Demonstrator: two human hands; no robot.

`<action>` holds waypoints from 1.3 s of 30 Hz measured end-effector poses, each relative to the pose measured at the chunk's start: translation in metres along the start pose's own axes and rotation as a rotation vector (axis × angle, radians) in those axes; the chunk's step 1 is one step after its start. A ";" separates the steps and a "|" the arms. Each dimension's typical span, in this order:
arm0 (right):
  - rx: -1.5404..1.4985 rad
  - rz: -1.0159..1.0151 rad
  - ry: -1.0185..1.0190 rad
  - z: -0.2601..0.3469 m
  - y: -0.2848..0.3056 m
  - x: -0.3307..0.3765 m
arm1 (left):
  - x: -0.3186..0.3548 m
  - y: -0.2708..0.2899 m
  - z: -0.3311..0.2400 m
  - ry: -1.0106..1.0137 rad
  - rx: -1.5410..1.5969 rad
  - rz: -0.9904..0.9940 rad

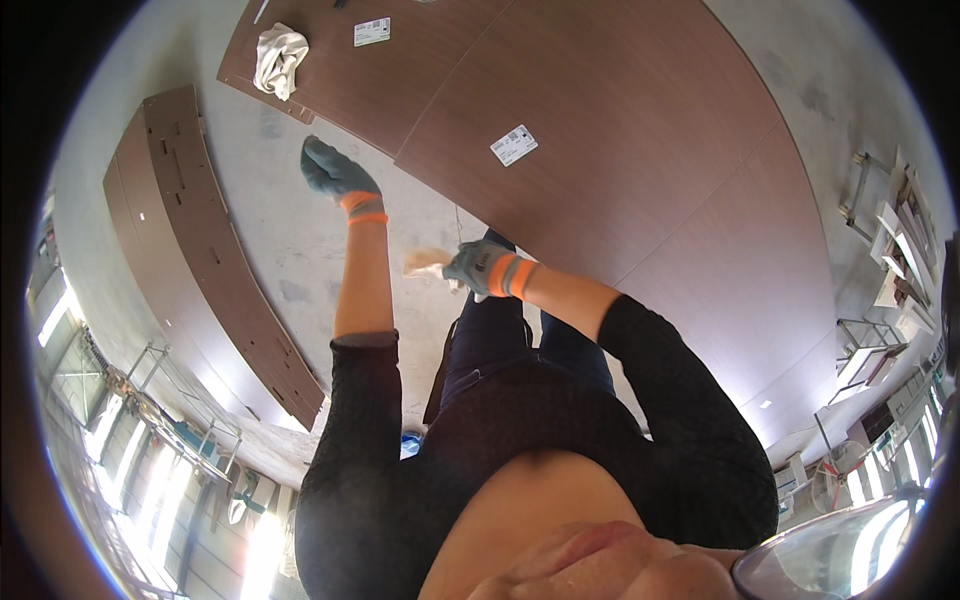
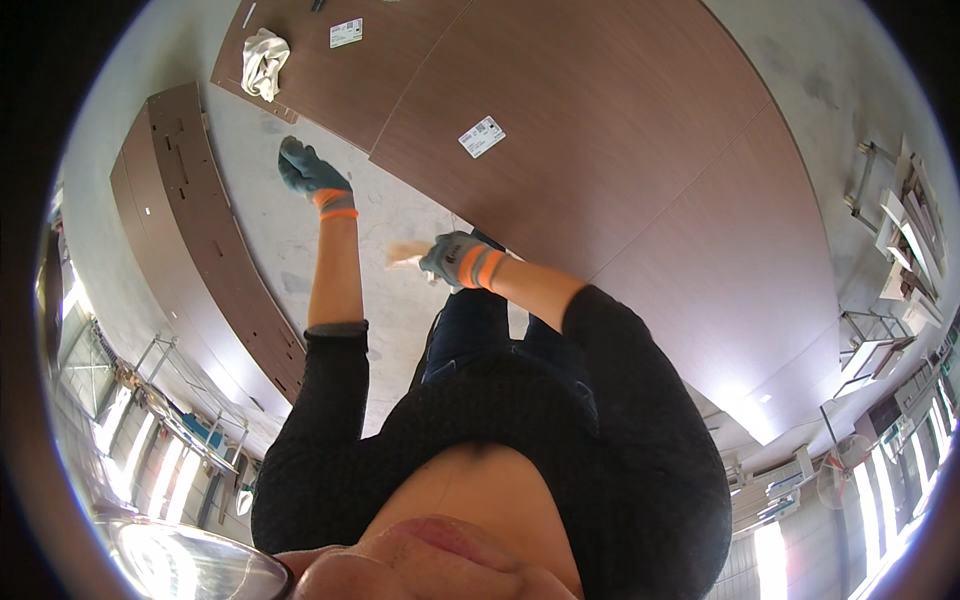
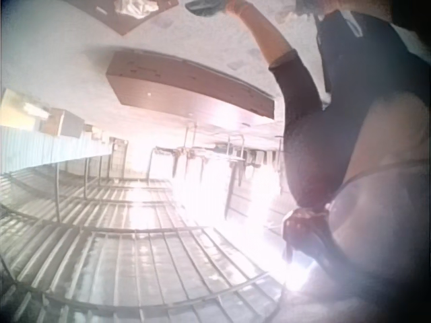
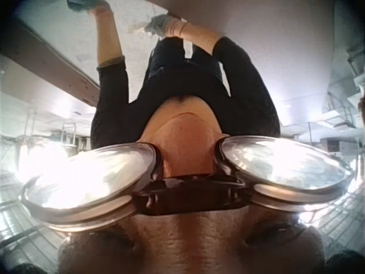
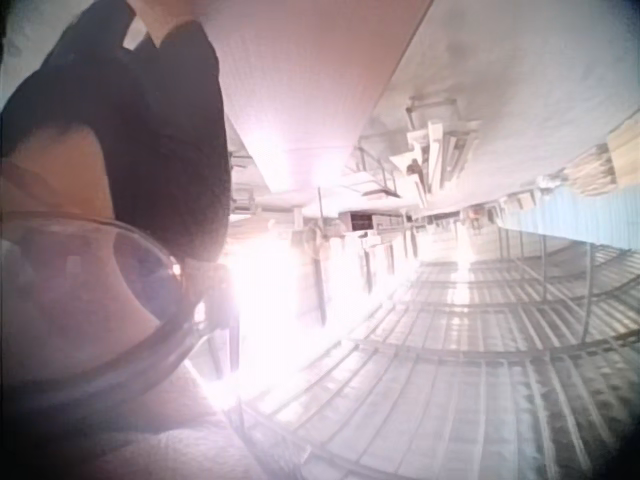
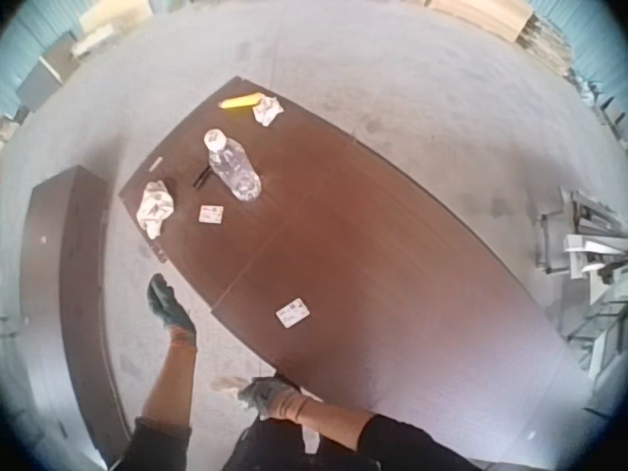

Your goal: The person wipes the surface of several brown wood panels with a white cloth. They move between panels, wipe each one, and occasionally reposition the panels on the workbench.

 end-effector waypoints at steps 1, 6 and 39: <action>0.014 -0.059 0.079 0.000 -0.003 0.016 | 0.010 0.007 -0.006 0.028 0.045 0.115; -0.298 -0.228 0.017 0.056 0.087 0.100 | 0.106 0.070 0.047 0.129 0.202 0.974; 0.404 -1.212 -0.307 -0.139 0.079 0.108 | 0.185 0.032 -0.048 0.525 0.028 0.852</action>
Point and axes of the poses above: each hand's wrist, its own x-axis away from the middle knuckle, its own y-axis out of the back of the hand, z = x × y, the point moved 2 cm from there along -x, towards the middle knuckle, and after that the axes turned 14 degrees about -x, right-handed, at the moved point
